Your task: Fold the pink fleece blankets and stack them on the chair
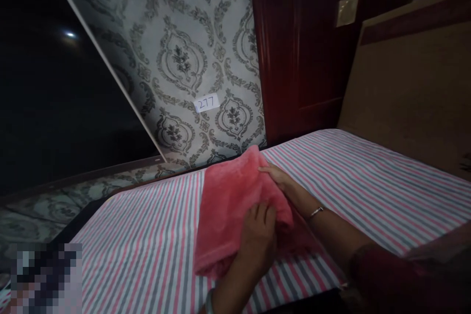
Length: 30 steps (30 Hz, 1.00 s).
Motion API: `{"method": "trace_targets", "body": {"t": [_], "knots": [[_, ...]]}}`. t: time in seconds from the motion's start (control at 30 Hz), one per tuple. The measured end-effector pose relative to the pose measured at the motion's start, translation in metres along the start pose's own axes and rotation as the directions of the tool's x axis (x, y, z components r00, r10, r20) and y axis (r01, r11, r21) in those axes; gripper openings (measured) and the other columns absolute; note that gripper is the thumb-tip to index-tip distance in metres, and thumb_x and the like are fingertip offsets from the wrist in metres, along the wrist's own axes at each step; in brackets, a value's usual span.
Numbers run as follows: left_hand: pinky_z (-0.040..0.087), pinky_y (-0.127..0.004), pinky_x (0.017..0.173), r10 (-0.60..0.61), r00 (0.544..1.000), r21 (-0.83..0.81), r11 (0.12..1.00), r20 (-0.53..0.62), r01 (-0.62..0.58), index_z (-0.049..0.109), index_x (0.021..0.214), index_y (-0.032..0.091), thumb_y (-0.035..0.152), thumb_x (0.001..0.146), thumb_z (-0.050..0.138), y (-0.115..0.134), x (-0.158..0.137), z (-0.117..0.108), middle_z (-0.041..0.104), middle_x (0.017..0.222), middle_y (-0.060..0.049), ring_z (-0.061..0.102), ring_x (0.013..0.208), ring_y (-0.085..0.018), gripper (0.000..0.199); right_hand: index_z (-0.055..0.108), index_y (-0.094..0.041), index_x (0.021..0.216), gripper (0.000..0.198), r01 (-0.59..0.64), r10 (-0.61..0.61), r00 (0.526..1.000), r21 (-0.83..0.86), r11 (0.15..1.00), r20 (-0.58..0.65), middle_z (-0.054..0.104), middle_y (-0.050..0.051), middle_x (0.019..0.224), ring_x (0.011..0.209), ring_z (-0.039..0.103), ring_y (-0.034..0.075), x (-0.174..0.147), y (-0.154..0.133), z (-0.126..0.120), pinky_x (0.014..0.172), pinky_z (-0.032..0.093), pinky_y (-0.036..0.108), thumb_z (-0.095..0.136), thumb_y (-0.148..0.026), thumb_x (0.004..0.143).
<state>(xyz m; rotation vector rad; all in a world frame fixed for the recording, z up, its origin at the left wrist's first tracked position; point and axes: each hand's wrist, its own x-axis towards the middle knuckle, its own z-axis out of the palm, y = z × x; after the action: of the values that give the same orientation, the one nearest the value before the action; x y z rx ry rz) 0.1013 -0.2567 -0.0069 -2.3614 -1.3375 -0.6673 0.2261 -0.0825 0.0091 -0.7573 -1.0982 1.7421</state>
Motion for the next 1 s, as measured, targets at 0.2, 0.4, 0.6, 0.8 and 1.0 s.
{"method": "trace_targets", "body": {"t": [0.2, 0.4, 0.6, 0.8, 1.0], "knots": [[0.055, -0.042, 0.081, 0.063, 0.991, 0.064, 0.995, 0.122, -0.071, 0.065, 0.109, 0.014, 0.024, 0.092, 0.061, 0.016, 0.013, 0.024, 0.069, 0.110, -0.014, 0.064, 0.093, -0.027, 0.020, 0.070, -0.022, 0.099, 0.035, 0.038, -0.055, 0.987, -0.111, 0.993, -0.150, 0.078, 0.003, 0.084, 0.090, 0.072, 0.030, -0.002, 0.007, -0.022, 0.090, 0.058, 0.043, 0.068, -0.020, 0.064], [0.054, -0.040, 0.085, 0.089, 0.995, 0.046, 0.995, -0.037, -0.087, 0.064, 0.113, 0.015, 0.022, 0.088, 0.068, 0.023, -0.007, 0.036, 0.070, 0.111, -0.011, 0.062, 0.097, -0.025, 0.026, 0.070, -0.019, 0.105, 0.038, 0.008, -0.040, 0.979, -0.160, 0.987, -0.201, 0.078, 0.007, 0.094, 0.091, 0.072, 0.028, -0.017, 0.017, -0.027, 0.088, 0.059, 0.040, 0.068, -0.023, 0.067], [0.053, -0.039, 0.081, 0.119, 0.993, 0.056, 0.992, -0.021, -0.117, 0.065, 0.109, 0.016, 0.016, 0.088, 0.064, 0.028, -0.005, 0.032, 0.070, 0.106, -0.010, 0.062, 0.091, -0.024, 0.021, 0.062, -0.017, 0.127, 0.056, -0.022, -0.081, 0.951, -0.329, 0.944, -0.298, 0.077, 0.006, 0.098, 0.084, 0.072, 0.023, -0.023, 0.018, -0.033, 0.077, 0.059, 0.034, 0.067, -0.021, 0.072], [0.053, -0.042, 0.090, 0.122, 0.992, -0.002, 0.993, -0.017, -0.122, 0.064, 0.116, 0.014, 0.013, 0.086, 0.064, 0.033, -0.011, 0.029, 0.070, 0.114, -0.013, 0.062, 0.101, -0.026, 0.030, 0.058, -0.016, 0.136, 0.064, -0.050, -0.158, 0.907, -0.472, 0.880, -0.391, 0.074, 0.004, 0.094, 0.081, 0.068, 0.020, -0.024, 0.026, -0.043, 0.073, 0.055, 0.029, 0.072, -0.025, 0.073], [0.048, -0.050, 0.105, 0.125, 0.990, -0.111, 0.985, -0.059, -0.131, 0.058, 0.133, 0.010, 0.013, 0.084, 0.059, 0.041, -0.025, 0.023, 0.066, 0.131, -0.019, 0.059, 0.122, -0.033, 0.049, 0.056, -0.021, 0.140, 0.066, -0.077, -0.213, 0.879, -0.567, 0.820, -0.427, 0.069, 0.000, 0.089, 0.080, 0.065, 0.018, -0.049, 0.033, -0.058, 0.073, 0.052, 0.028, 0.072, -0.038, 0.078]]}}
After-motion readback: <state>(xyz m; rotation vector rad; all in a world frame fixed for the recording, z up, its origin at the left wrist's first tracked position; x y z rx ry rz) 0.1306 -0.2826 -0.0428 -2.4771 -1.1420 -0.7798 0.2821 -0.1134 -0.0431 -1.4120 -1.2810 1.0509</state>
